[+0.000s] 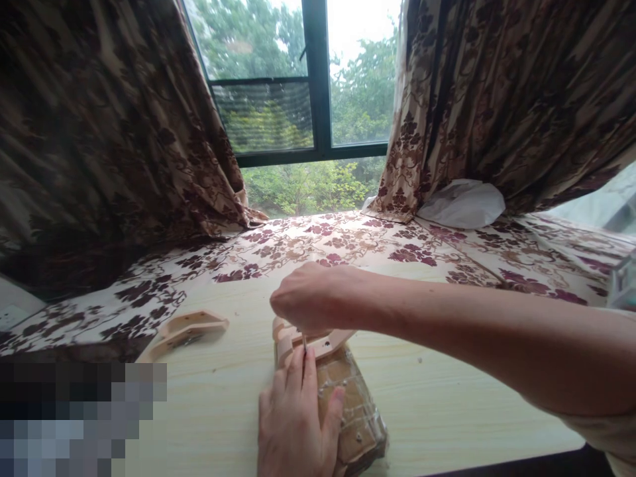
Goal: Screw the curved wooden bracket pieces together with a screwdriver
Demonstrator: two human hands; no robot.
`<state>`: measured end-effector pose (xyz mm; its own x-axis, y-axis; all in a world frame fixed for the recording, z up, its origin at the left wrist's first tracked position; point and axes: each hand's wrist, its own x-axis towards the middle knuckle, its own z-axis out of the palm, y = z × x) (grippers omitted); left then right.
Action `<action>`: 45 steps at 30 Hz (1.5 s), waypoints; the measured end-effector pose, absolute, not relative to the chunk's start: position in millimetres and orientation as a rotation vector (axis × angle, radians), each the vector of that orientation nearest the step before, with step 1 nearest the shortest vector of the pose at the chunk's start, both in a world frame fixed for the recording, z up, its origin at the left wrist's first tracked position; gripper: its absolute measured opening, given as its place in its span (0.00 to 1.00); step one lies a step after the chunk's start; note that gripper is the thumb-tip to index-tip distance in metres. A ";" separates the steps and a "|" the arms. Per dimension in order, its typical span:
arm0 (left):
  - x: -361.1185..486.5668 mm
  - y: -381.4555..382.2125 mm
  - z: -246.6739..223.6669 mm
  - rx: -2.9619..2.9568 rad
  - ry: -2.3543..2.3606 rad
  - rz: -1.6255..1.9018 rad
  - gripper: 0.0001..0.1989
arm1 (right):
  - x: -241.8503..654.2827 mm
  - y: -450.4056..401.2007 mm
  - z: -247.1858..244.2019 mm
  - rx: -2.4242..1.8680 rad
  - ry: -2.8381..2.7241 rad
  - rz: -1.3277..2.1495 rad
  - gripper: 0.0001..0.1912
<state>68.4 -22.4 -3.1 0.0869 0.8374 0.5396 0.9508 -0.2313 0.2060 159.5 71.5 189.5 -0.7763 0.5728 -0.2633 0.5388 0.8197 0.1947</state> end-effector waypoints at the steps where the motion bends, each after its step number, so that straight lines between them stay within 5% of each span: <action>1: 68.4 -22.4 -2.8 -2.166 -1.811 -0.844 0.24 | 159.8 72.9 188.0 0.843 2.700 0.155 0.10; 45: 67.0 -22.9 -1.0 -2.176 -1.774 -0.820 0.23 | 159.3 71.3 198.3 0.870 2.717 0.163 0.11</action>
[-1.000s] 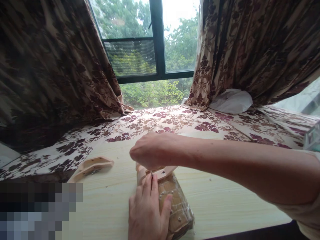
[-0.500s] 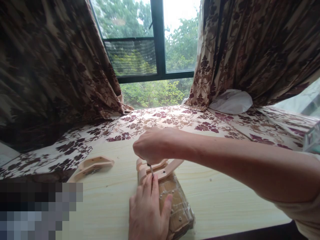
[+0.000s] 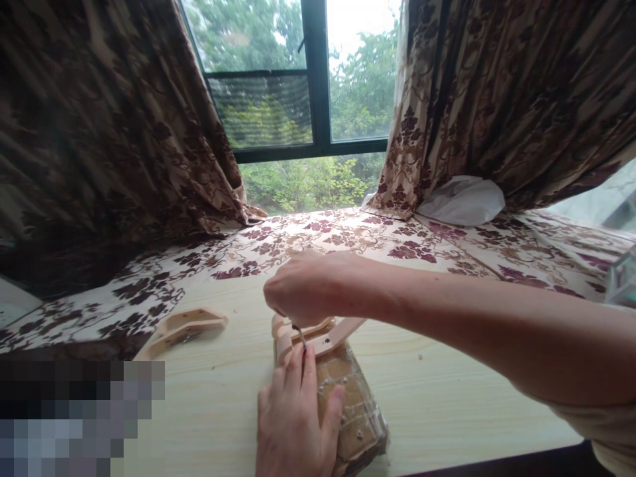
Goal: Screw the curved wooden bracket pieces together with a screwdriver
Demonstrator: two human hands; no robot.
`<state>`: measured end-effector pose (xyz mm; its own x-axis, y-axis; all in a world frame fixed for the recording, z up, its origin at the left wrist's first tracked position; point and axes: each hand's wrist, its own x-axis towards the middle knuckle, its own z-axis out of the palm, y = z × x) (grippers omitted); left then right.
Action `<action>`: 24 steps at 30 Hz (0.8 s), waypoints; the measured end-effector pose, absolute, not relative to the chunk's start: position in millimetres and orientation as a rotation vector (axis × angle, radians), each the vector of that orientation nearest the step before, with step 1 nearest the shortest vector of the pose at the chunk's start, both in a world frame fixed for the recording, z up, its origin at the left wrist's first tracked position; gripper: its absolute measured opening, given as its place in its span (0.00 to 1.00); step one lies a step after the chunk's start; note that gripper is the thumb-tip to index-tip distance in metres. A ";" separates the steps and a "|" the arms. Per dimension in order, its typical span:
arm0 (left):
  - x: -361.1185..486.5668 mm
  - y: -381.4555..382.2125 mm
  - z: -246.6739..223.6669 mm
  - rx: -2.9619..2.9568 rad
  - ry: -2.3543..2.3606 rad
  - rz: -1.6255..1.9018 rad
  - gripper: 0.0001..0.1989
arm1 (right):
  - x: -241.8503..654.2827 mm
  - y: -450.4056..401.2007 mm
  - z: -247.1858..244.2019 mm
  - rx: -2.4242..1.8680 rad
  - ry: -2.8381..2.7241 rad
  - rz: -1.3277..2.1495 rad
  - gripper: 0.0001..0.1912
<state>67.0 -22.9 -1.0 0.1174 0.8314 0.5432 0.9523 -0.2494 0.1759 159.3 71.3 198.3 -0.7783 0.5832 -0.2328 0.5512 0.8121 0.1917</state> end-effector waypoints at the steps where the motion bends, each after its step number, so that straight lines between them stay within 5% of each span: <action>1: 67.1 -23.1 -0.9 -2.175 -1.780 -0.813 0.23 | 159.5 70.9 198.1 0.848 2.719 0.160 0.11; 24: 66.8 -22.8 -1.5 -2.177 -1.789 -0.787 0.23 | 160.0 66.2 192.2 0.961 2.726 0.149 0.12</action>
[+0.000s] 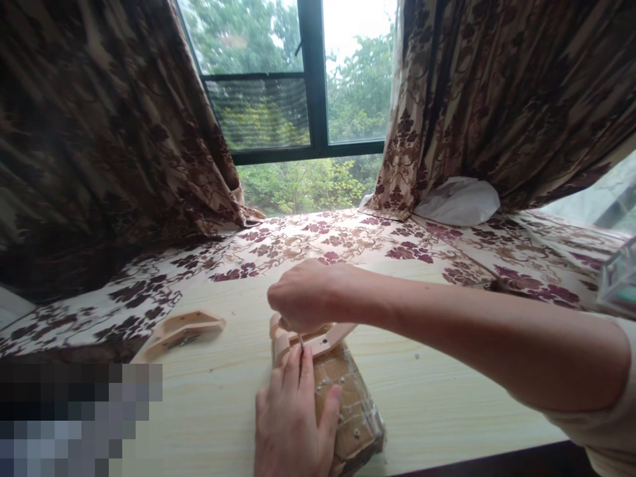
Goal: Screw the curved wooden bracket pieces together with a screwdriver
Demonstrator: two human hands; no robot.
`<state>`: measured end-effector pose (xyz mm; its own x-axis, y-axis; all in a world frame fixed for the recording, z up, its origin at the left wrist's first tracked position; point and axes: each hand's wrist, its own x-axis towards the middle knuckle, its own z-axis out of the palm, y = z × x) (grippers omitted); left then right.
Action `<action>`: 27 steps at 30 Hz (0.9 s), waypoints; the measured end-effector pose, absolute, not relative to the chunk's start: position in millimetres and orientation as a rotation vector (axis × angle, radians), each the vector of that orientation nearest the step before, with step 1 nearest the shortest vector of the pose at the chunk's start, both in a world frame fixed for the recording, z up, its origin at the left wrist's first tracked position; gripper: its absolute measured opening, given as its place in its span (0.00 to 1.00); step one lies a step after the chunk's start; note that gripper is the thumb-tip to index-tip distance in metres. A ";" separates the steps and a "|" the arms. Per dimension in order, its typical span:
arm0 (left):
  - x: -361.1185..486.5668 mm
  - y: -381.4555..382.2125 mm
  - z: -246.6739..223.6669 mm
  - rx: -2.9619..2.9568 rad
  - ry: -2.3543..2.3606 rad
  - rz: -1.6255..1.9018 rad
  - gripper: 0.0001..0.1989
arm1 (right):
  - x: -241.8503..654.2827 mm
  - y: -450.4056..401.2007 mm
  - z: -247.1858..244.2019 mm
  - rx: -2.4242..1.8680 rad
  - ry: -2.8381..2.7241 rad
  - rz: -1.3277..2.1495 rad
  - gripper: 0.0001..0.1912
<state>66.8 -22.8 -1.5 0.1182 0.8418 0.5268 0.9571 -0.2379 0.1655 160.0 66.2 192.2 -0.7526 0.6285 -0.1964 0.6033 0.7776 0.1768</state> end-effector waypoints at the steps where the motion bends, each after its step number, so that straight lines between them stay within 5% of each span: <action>1: 66.5 -22.8 -1.6 -2.177 -1.789 -0.787 0.23 | 160.1 66.5 193.9 0.967 2.707 0.143 0.12; 15: 65.8 -22.9 -1.1 -2.197 -1.799 -0.812 0.23 | 161.0 72.2 192.3 1.023 2.668 0.108 0.14; 27: 66.2 -22.0 -0.6 -2.225 -1.823 -0.834 0.24 | 153.5 65.4 183.6 0.872 2.735 0.191 0.07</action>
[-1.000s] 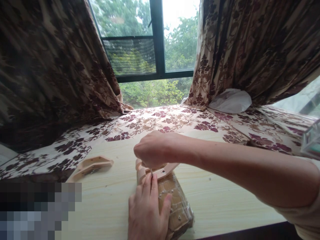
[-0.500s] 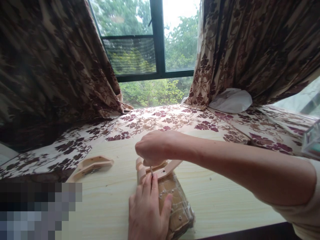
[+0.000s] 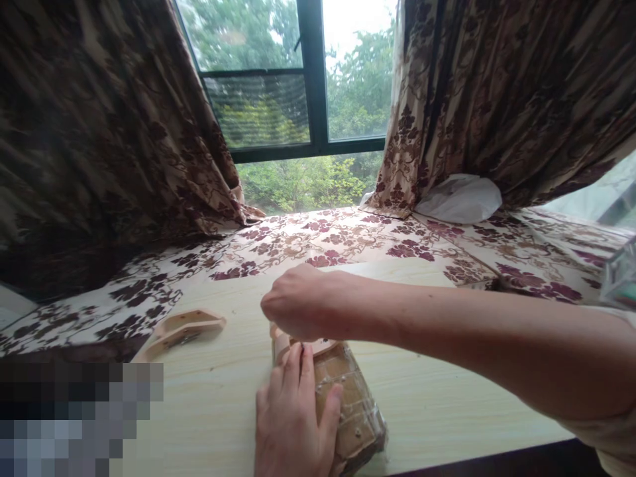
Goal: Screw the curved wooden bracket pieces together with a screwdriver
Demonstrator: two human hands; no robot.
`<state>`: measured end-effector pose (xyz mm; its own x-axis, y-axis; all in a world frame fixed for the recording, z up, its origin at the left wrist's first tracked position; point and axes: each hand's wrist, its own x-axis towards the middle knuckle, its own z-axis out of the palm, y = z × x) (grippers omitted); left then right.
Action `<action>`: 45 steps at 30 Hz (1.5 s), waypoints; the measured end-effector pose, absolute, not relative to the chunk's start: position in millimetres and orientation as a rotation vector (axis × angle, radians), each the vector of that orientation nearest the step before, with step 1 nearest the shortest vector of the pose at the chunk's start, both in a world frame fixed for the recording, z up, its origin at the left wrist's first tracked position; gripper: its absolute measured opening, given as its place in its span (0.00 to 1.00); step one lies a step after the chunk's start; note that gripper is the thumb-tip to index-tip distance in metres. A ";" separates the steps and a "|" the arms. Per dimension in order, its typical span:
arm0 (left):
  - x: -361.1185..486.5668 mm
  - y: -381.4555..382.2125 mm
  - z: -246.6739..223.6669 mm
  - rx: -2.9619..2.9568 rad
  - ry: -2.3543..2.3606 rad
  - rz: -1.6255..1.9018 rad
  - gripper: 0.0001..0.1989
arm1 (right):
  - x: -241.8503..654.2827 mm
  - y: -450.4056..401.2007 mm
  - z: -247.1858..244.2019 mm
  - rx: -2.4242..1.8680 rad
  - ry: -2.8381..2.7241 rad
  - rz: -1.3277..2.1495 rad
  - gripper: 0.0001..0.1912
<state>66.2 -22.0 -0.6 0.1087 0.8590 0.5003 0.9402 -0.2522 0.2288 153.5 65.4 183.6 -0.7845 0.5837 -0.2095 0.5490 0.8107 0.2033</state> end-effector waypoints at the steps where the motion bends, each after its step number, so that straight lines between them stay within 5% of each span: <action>1: 66.2 -21.9 -0.4 -2.228 -1.826 -0.837 0.24 | 153.5 65.3 182.9 0.922 2.727 0.202 0.07; 45: 62.7 -21.6 6.0 -2.264 -1.834 -0.811 0.24 | 154.9 76.4 187.1 0.855 2.745 0.114 0.11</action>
